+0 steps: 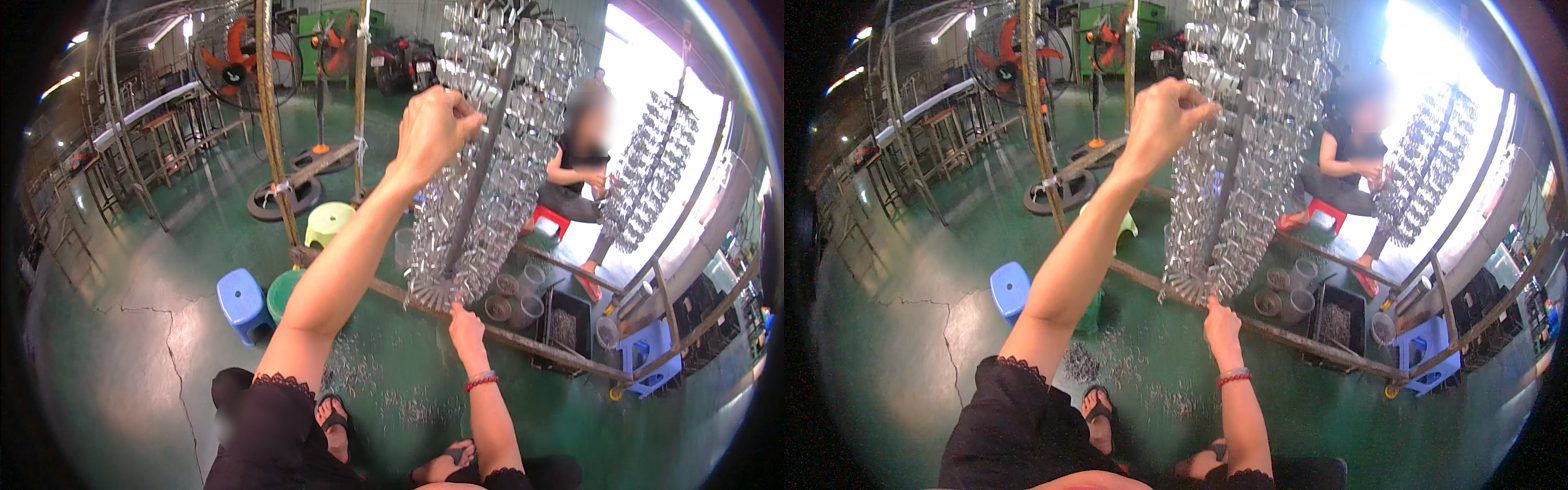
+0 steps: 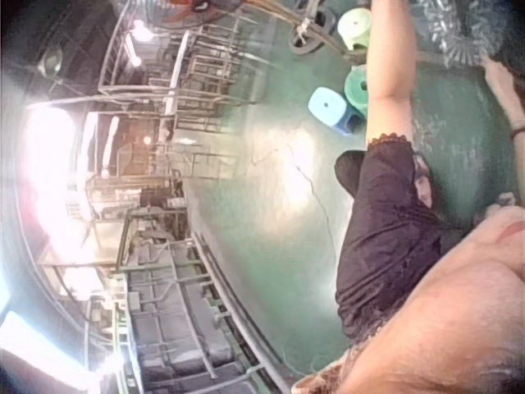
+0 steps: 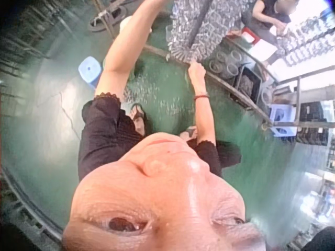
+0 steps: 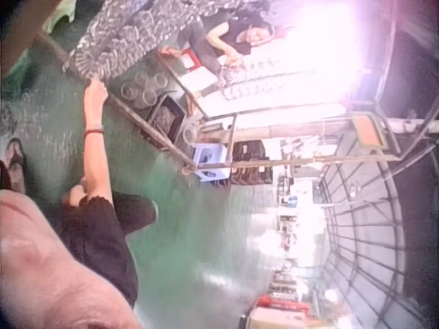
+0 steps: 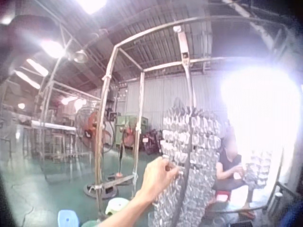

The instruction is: The person sits on a low stool and repeatedly picks up small metal hooks from the floor, then attaches them to a hanging rack of metal fixtures. The person works continuously, handling the hooks one by one.

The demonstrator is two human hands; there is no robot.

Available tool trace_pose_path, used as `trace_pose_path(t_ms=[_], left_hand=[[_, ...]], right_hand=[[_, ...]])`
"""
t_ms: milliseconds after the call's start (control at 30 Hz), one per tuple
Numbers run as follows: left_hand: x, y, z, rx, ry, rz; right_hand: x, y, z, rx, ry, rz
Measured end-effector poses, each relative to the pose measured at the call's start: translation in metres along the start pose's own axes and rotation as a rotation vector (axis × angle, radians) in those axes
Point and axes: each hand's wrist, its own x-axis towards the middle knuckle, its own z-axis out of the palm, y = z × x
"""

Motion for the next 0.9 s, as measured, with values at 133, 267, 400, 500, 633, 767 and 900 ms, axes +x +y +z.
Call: trace_pose_path(t_ms=[133, 267, 400, 500, 633, 767, 900], left_hand=[[0.013, -0.007, 0.001, -0.006, 0.022, 0.053], [0.015, -0.019, 0.018, 0.087, 0.083, 0.081], [-0.029, -0.029, 0.01, -0.148, 0.198, 0.087], [-0.119, -0.03, 0.012, -0.127, -0.079, -0.145], [-0.264, -0.051, 0.031, -0.285, -0.451, -0.63], [-0.341, -0.075, 0.061, -0.843, -0.635, -1.53], [-0.363, -0.074, 0.082, -1.531, -0.578, -1.854]], right_hand=[[0.016, 0.005, 0.0, 0.007, -0.063, -0.062], [0.024, 0.004, 0.0, 0.064, -0.13, -0.137], [0.023, 0.014, 0.008, 0.199, -0.162, -0.099], [0.02, 0.012, -0.013, 0.201, -0.238, -0.016], [0.023, 0.014, -0.017, 0.16, -0.247, -0.076], [0.023, 0.017, -0.016, 0.21, -0.23, -0.212], [0.016, 0.017, -0.027, 0.169, -0.322, -0.25]])
